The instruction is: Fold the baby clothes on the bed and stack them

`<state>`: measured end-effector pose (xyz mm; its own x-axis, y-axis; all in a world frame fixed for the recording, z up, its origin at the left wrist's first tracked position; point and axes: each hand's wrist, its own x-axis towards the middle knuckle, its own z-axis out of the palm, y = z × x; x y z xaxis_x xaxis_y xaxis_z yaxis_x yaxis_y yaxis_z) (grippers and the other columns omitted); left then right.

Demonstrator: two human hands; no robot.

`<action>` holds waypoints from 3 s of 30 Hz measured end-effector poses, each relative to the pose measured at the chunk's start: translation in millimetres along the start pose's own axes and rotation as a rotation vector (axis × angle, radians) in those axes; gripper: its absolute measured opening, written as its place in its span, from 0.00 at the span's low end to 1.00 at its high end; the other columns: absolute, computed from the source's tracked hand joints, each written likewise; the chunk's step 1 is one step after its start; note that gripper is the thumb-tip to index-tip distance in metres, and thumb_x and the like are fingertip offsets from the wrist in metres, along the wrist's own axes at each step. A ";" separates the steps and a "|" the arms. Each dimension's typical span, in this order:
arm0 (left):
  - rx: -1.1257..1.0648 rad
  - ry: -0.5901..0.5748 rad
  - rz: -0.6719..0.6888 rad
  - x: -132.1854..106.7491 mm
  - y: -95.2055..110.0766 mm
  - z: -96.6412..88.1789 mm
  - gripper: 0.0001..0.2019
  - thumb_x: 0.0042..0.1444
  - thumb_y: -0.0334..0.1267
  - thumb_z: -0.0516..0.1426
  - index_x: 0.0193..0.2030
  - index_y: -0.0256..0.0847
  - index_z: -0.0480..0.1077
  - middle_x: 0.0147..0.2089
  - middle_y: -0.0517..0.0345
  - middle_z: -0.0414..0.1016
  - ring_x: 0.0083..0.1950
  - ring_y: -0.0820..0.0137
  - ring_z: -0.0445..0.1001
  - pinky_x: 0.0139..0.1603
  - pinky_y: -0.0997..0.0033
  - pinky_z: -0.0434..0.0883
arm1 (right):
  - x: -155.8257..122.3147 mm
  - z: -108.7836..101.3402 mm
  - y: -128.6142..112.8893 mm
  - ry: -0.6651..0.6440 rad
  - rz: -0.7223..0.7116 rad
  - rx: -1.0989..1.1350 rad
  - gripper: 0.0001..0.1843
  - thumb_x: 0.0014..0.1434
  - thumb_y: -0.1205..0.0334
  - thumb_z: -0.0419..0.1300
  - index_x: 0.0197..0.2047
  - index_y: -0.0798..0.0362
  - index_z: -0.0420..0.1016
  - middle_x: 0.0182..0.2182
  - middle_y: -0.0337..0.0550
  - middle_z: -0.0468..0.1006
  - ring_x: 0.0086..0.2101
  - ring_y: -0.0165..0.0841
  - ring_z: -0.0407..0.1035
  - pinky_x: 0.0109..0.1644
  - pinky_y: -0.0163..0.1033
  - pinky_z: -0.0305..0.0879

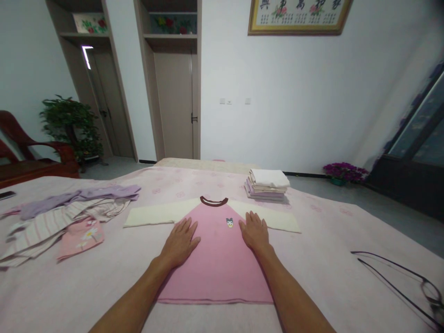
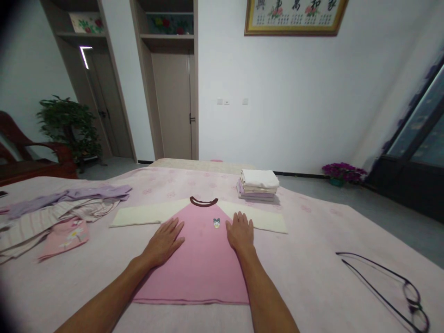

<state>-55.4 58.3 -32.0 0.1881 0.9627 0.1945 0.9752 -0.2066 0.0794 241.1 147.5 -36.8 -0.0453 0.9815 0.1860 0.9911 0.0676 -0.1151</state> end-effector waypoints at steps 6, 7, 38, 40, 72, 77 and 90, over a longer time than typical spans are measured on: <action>0.019 -0.004 -0.004 -0.7 1.1 -1.4 0.30 0.68 0.54 0.45 0.70 0.40 0.59 0.73 0.43 0.53 0.74 0.55 0.50 0.72 0.50 0.50 | -0.1 -0.8 -0.7 -0.014 0.004 0.000 0.36 0.69 0.46 0.38 0.71 0.59 0.54 0.71 0.54 0.51 0.69 0.45 0.42 0.69 0.53 0.33; 0.019 0.003 -0.002 -1.0 1.1 -0.9 0.30 0.68 0.53 0.45 0.70 0.40 0.59 0.73 0.43 0.54 0.74 0.55 0.51 0.71 0.50 0.50 | 0.0 -0.5 -0.7 -0.017 0.004 -0.003 0.36 0.69 0.46 0.38 0.71 0.59 0.53 0.71 0.53 0.51 0.69 0.45 0.41 0.69 0.53 0.33; -0.415 -0.405 0.682 -100.0 12.1 -79.6 0.26 0.66 0.51 0.51 0.70 0.65 0.54 0.76 0.68 0.39 0.76 0.57 0.42 0.74 0.47 0.41 | -125.6 -80.9 -24.0 -0.421 -1.124 0.299 0.34 0.71 0.47 0.44 0.74 0.46 0.40 0.72 0.46 0.43 0.71 0.37 0.35 0.73 0.53 0.27; -0.449 -0.404 0.722 -105.7 10.0 -84.0 0.25 0.66 0.51 0.51 0.69 0.65 0.55 0.75 0.67 0.45 0.75 0.59 0.45 0.74 0.49 0.42 | -129.6 -85.5 -21.4 -0.453 -1.180 0.329 0.35 0.70 0.46 0.47 0.74 0.46 0.41 0.72 0.47 0.44 0.71 0.38 0.36 0.73 0.53 0.27; 0.060 0.036 -0.145 43.0 4.4 13.2 0.30 0.68 0.51 0.44 0.70 0.35 0.59 0.72 0.36 0.54 0.73 0.48 0.51 0.70 0.45 0.49 | -17.1 -40.6 -105.8 -0.194 -0.475 0.321 0.33 0.70 0.50 0.43 0.71 0.61 0.54 0.70 0.58 0.52 0.69 0.44 0.44 0.71 0.53 0.38; 0.064 0.026 -0.144 40.2 1.4 12.3 0.30 0.68 0.51 0.43 0.71 0.38 0.58 0.73 0.39 0.53 0.73 0.50 0.52 0.71 0.47 0.49 | 17.3 -4.8 -76.9 -0.179 -0.248 0.081 0.39 0.70 0.44 0.38 0.73 0.64 0.46 0.72 0.56 0.42 0.71 0.44 0.34 0.71 0.52 0.28; 0.000 0.038 -0.246 37.9 -8.5 4.4 0.31 0.67 0.49 0.43 0.71 0.32 0.54 0.71 0.39 0.57 0.72 0.54 0.56 0.70 0.54 0.53 | 34.3 7.3 -32.2 -0.086 -0.010 -0.052 0.36 0.70 0.46 0.38 0.73 0.60 0.49 0.72 0.54 0.47 0.70 0.46 0.38 0.70 0.55 0.34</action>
<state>-56.1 97.3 -29.5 -0.0593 0.9767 0.2062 0.9911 0.0330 0.1288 206.7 180.2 -33.9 -0.0637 0.9927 0.1022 0.9955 0.0703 -0.0629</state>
